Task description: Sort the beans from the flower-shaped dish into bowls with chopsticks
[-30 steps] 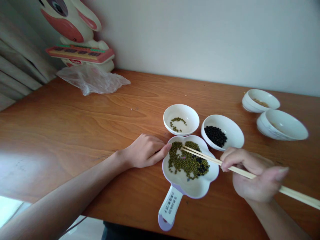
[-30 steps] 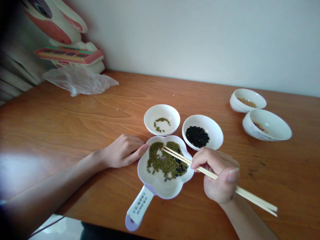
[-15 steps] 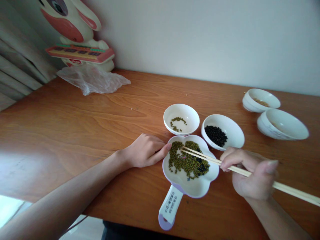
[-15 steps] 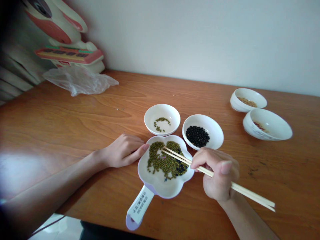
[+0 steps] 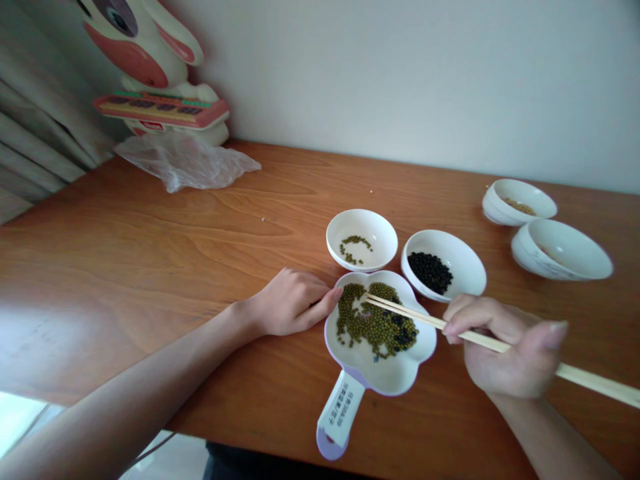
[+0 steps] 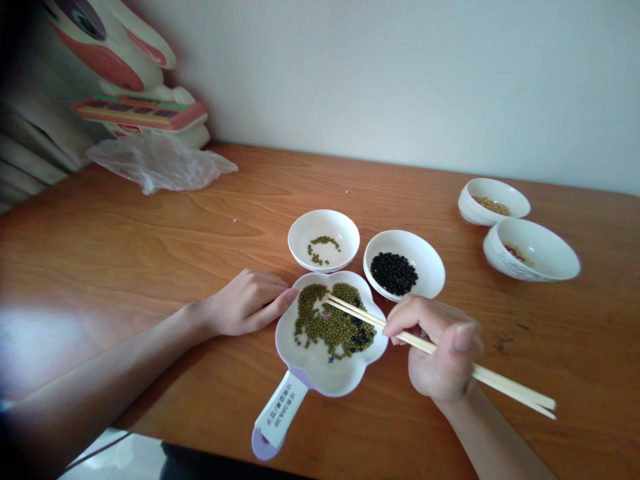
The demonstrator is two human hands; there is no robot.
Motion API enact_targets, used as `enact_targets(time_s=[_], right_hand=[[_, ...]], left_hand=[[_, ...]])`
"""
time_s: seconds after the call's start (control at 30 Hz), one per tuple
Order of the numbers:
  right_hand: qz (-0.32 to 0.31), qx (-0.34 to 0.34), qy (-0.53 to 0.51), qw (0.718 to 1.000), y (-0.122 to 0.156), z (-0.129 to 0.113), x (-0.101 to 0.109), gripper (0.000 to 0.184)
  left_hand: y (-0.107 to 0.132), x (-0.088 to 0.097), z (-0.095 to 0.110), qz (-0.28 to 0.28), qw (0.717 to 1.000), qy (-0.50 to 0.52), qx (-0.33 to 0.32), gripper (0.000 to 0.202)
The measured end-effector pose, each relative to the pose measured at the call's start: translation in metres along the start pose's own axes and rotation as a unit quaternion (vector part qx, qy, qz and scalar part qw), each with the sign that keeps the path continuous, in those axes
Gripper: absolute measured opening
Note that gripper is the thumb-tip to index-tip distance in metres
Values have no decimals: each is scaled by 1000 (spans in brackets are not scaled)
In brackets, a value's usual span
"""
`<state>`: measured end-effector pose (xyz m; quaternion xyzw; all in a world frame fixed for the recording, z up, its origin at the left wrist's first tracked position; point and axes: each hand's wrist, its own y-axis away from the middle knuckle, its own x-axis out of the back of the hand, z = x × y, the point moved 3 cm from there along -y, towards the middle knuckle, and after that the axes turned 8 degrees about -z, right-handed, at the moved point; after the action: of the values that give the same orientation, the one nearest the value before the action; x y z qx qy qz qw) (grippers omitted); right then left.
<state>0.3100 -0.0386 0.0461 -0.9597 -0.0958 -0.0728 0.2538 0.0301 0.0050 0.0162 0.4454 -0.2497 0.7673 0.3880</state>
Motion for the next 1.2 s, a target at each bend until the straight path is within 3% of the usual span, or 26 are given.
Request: enact_targets(time_s=[0.43, 0.77, 1.2], right_hand=[[-14, -36, 6, 999, -1, 5, -3, 72], [-38, -36, 24, 998, 0, 4, 6, 76], [-45, -29, 30, 998, -2, 1, -3, 74]], left_hand=[[0, 1, 2, -6, 1000, 8, 0, 48], [0, -1, 0, -7, 1000, 0, 12, 49], [-1, 1, 1, -2, 1000, 6, 2, 48]])
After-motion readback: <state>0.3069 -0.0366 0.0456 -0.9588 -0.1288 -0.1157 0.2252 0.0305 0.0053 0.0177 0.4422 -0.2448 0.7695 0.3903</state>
